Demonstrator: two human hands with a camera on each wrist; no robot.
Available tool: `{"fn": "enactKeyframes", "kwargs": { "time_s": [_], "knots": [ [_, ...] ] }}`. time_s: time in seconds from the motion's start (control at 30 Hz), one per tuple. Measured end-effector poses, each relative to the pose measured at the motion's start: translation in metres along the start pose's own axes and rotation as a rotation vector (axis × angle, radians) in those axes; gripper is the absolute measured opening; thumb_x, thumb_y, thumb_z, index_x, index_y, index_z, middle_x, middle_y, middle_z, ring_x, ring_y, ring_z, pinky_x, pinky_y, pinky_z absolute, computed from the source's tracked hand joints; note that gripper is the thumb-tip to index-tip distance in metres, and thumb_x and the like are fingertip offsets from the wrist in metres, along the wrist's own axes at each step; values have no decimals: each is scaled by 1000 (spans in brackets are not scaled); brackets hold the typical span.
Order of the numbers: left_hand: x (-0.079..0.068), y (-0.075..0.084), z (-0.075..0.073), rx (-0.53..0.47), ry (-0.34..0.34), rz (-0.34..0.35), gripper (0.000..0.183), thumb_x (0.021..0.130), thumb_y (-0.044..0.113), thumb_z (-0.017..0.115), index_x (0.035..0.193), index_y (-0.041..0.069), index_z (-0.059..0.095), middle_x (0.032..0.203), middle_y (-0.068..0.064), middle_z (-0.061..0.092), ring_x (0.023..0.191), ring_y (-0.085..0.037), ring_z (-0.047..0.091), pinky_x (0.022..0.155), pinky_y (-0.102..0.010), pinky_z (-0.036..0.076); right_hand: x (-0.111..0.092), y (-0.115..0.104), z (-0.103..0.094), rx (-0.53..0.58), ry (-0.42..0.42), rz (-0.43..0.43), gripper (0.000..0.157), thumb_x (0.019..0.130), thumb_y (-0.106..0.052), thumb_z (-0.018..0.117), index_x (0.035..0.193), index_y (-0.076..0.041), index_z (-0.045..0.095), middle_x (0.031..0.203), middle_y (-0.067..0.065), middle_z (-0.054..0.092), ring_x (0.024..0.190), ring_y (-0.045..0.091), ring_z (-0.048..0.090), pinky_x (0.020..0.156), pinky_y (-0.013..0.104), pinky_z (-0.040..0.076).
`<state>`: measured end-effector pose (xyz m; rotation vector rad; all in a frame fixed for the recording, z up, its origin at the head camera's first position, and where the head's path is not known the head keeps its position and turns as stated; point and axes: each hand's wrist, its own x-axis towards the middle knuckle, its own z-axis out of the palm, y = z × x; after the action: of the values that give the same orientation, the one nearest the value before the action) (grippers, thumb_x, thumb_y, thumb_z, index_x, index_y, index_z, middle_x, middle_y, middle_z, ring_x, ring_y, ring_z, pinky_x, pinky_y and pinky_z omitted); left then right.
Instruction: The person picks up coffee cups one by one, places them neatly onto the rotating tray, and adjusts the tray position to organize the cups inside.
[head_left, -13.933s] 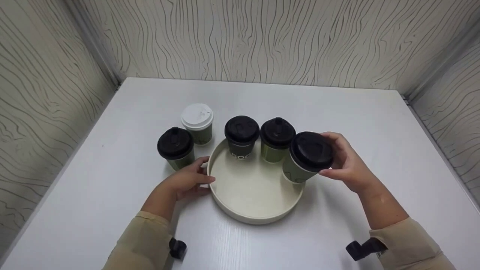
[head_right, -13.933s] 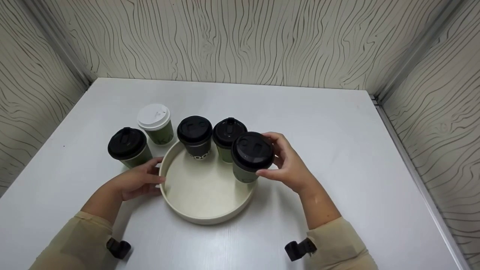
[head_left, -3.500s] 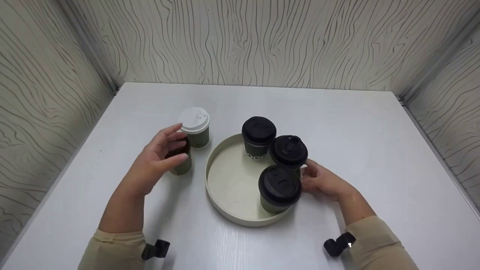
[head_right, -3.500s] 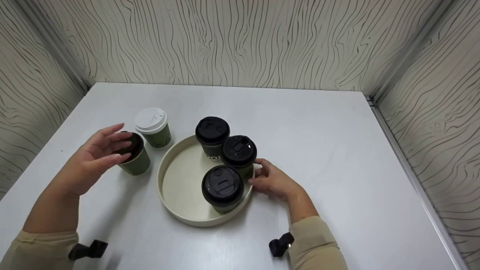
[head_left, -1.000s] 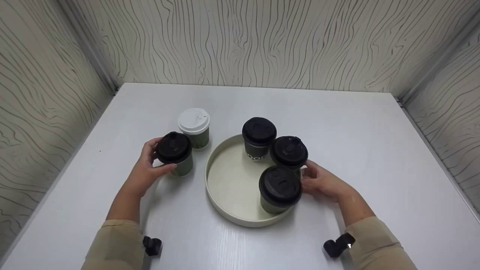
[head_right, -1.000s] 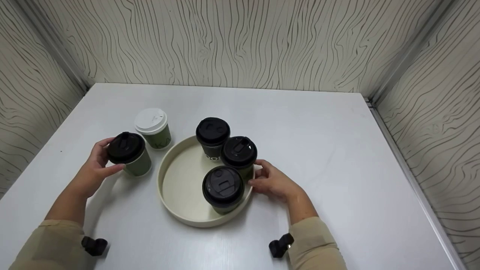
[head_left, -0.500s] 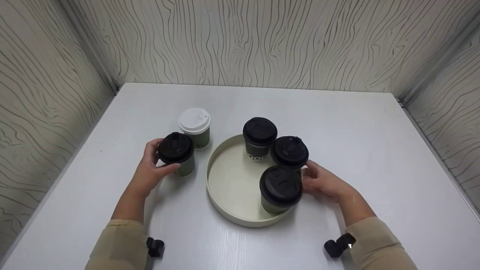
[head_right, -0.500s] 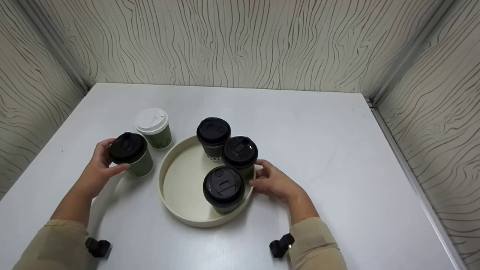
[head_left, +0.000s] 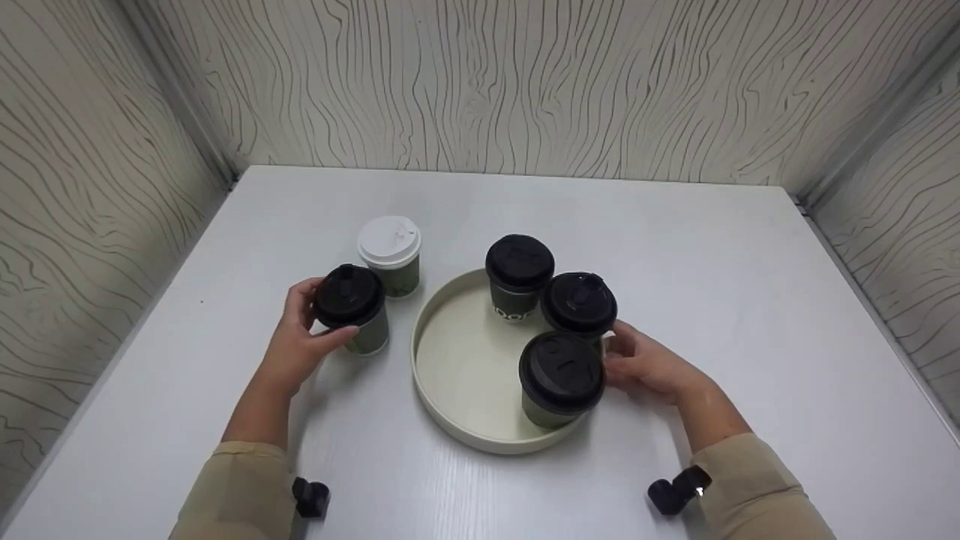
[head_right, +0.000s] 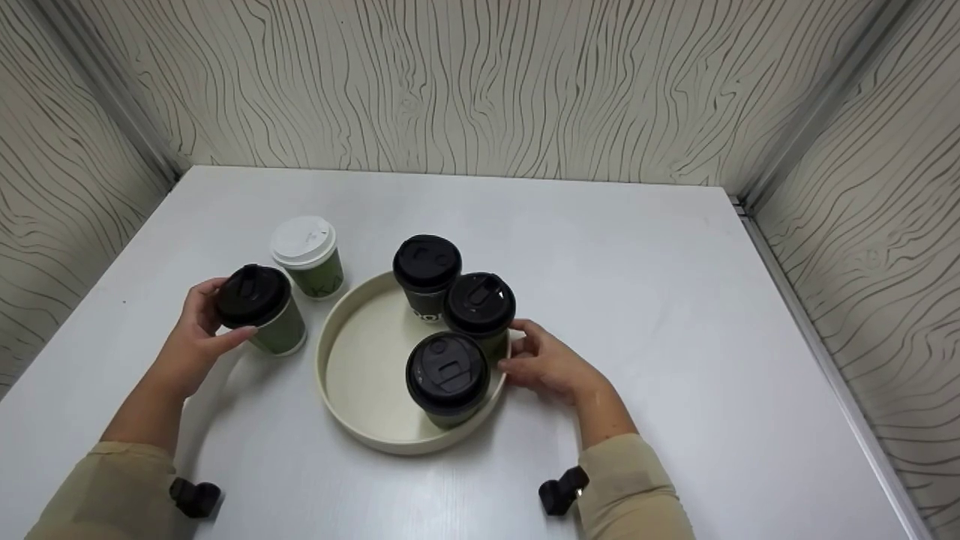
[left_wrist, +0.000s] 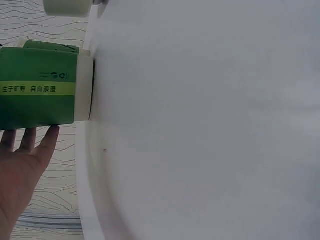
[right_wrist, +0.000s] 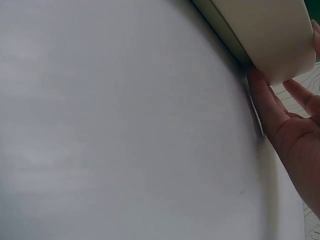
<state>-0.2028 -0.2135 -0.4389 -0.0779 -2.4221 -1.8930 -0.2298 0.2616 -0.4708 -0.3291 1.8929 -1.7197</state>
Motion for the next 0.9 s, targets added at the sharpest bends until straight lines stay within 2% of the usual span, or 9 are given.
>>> {"fn": "enactKeyframes", "kwargs": {
  "time_s": [0.1, 0.27, 0.53, 0.73, 0.9],
  "knots": [
    [0, 1, -1, 9, 1, -2, 81, 73, 18, 77, 135, 13, 25, 141, -7, 31, 136, -22, 22, 109, -44, 17, 0, 0, -1, -16, 2, -11, 81, 80, -4, 64, 144, -3, 15, 107, 16, 46, 83, 17, 56, 73, 28, 49],
    [-1, 6, -2, 17, -1, 11, 81, 73, 18, 77, 135, 13, 25, 140, -7, 32, 135, -22, 22, 109, -44, 18, 1, 1, 0, -10, -1, -19, 80, 80, -2, 64, 144, -3, 15, 107, 16, 47, 83, 18, 56, 73, 29, 49],
    [-3, 23, 0, 33, -16, 23, 81, 72, 18, 78, 133, 13, 26, 138, -5, 36, 135, -20, 23, 110, -40, 14, 0, 0, 1, 0, 8, 17, 79, 82, -6, 63, 145, -6, 15, 111, 17, 43, 88, 19, 57, 78, 31, 50],
    [-1, 35, 4, -6, -51, 75, 78, 72, 13, 78, 132, 11, 28, 133, -4, 38, 129, -18, 31, 105, -40, 28, 0, 0, 1, 6, 7, 13, 78, 82, -4, 62, 144, -5, 15, 108, 16, 44, 87, 20, 57, 77, 31, 50],
    [0, 46, 7, 5, -71, 78, 79, 71, 14, 79, 132, 13, 29, 133, -1, 38, 127, -17, 35, 94, -39, 41, 0, 0, 0, -17, 11, 13, 77, 82, -5, 62, 144, -5, 17, 107, 16, 45, 85, 19, 56, 76, 31, 49]
  ]
}}
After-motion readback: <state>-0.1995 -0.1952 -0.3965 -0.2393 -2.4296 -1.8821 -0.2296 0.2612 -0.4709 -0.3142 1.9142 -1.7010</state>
